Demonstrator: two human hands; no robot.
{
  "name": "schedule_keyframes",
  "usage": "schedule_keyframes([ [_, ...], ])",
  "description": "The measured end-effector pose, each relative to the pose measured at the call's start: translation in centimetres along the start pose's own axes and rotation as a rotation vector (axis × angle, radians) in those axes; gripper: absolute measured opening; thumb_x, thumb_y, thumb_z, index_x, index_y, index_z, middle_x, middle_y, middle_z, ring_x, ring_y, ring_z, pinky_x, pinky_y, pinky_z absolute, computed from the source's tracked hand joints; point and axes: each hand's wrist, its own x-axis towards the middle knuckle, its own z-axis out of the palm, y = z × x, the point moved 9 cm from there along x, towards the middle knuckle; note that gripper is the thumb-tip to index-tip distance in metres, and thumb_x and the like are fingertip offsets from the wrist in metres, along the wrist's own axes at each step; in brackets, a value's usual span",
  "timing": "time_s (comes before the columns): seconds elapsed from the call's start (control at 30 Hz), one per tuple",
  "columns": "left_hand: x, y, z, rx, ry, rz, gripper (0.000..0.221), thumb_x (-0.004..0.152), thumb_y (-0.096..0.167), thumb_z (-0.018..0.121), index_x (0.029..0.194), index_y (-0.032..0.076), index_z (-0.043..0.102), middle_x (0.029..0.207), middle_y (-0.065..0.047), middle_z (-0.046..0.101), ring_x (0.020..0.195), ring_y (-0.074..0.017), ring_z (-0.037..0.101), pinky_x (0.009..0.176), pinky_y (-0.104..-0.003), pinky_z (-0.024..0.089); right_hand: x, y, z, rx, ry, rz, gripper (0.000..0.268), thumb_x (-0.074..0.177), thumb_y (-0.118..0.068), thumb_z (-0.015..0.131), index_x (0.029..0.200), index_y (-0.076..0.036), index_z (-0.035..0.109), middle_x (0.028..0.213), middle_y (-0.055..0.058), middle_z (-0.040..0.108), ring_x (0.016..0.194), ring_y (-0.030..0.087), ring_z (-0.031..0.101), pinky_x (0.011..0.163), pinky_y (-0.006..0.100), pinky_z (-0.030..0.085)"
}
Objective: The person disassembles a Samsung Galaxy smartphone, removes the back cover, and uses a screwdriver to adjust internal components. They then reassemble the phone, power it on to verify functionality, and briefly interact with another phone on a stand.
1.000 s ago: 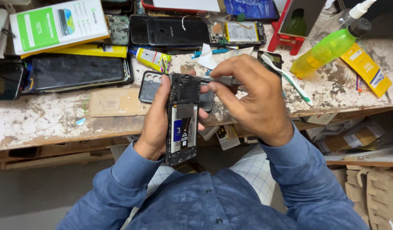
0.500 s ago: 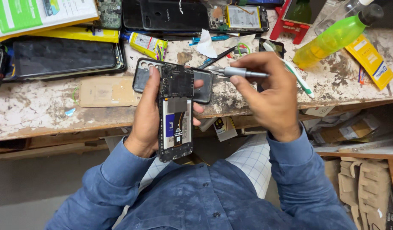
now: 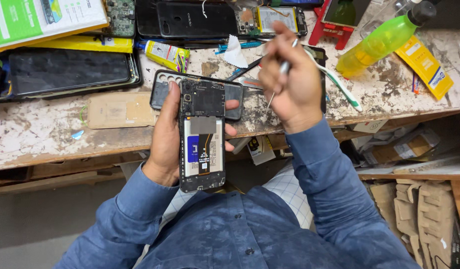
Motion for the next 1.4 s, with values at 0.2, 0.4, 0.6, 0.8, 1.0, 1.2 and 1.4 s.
schedule_keyframes([
  [0.2,-0.3,0.0,-1.0,0.005,0.05,-0.002,0.081,0.106,0.066,0.027,0.141,-0.001,0.056,0.117,-0.022,0.068,0.088,-0.0313,0.074,0.069,-0.044,0.066,-1.4,1.8,5.9,-1.37,-0.243,-0.203,0.028,0.09,-0.019,0.08,0.113,-0.005,0.073,0.094,0.003,0.069,0.077,0.012,0.061,0.061,0.025,0.045],
  [0.4,-0.6,-1.2,-1.6,0.046,0.058,-0.12,0.082,0.103,0.071,0.022,0.133,0.002,0.056,0.095,-0.025,0.073,0.076,-0.034,0.075,0.062,-0.039,0.065,-1.8,2.1,6.7,-1.395,-0.223,-0.364,0.014,0.099,-0.016,0.073,0.106,-0.004,0.07,0.096,0.009,0.067,0.09,0.022,0.069,0.081,0.034,0.054],
  [0.6,-2.0,2.0,-1.1,0.211,0.208,0.014,0.084,0.102,0.065,0.019,0.14,-0.001,0.052,0.131,-0.026,0.066,0.083,-0.0357,0.071,0.067,-0.046,0.063,-1.8,1.3,5.1,-1.538,-0.102,-0.281,0.013,0.096,-0.018,0.069,0.1,-0.007,0.071,0.095,0.008,0.069,0.088,0.024,0.072,0.078,0.036,0.057],
  [0.8,-2.9,4.0,-2.6,0.279,0.302,0.142,0.089,0.104,0.068,0.016,0.149,-0.003,0.045,0.137,-0.03,0.06,0.089,-0.039,0.066,0.069,-0.051,0.059,-2.5,1.0,4.4,-1.592,-0.159,-0.349,0.021,0.095,-0.02,0.073,0.111,-0.007,0.07,0.104,0.011,0.067,0.093,0.028,0.069,0.08,0.038,0.057],
  [1.0,-2.7,3.1,-4.5,0.287,0.263,0.028,0.108,0.097,0.083,0.019,0.157,-0.004,0.043,0.116,-0.034,0.062,0.09,-0.043,0.068,0.07,-0.053,0.06,-7.7,-14.1,-3.6,-1.701,0.675,-1.045,0.061,0.093,-0.012,0.092,0.14,-0.009,0.052,0.124,0.007,0.061,0.117,0.02,0.062,0.106,0.034,0.054],
  [1.2,-2.8,2.4,-4.5,0.302,0.325,-0.001,0.115,0.098,0.084,0.02,0.155,-0.012,0.046,0.105,-0.032,0.063,0.088,-0.0421,0.065,0.075,-0.05,0.057,-6.6,-18.8,-11.6,-1.585,0.684,-0.802,0.082,0.088,-0.018,0.092,0.148,-0.004,0.037,0.137,0.015,0.059,0.127,0.03,0.062,0.109,0.044,0.052],
  [1.4,-2.4,2.2,-3.7,0.297,0.314,0.038,0.11,0.099,0.082,0.021,0.157,-0.009,0.045,0.119,-0.03,0.061,0.092,-0.038,0.064,0.075,-0.05,0.057,-8.0,-21.2,-17.6,-1.564,0.857,-0.555,0.058,0.091,-0.023,0.088,0.136,-0.009,0.054,0.121,0.008,0.072,0.107,0.022,0.075,0.096,0.035,0.064],
])
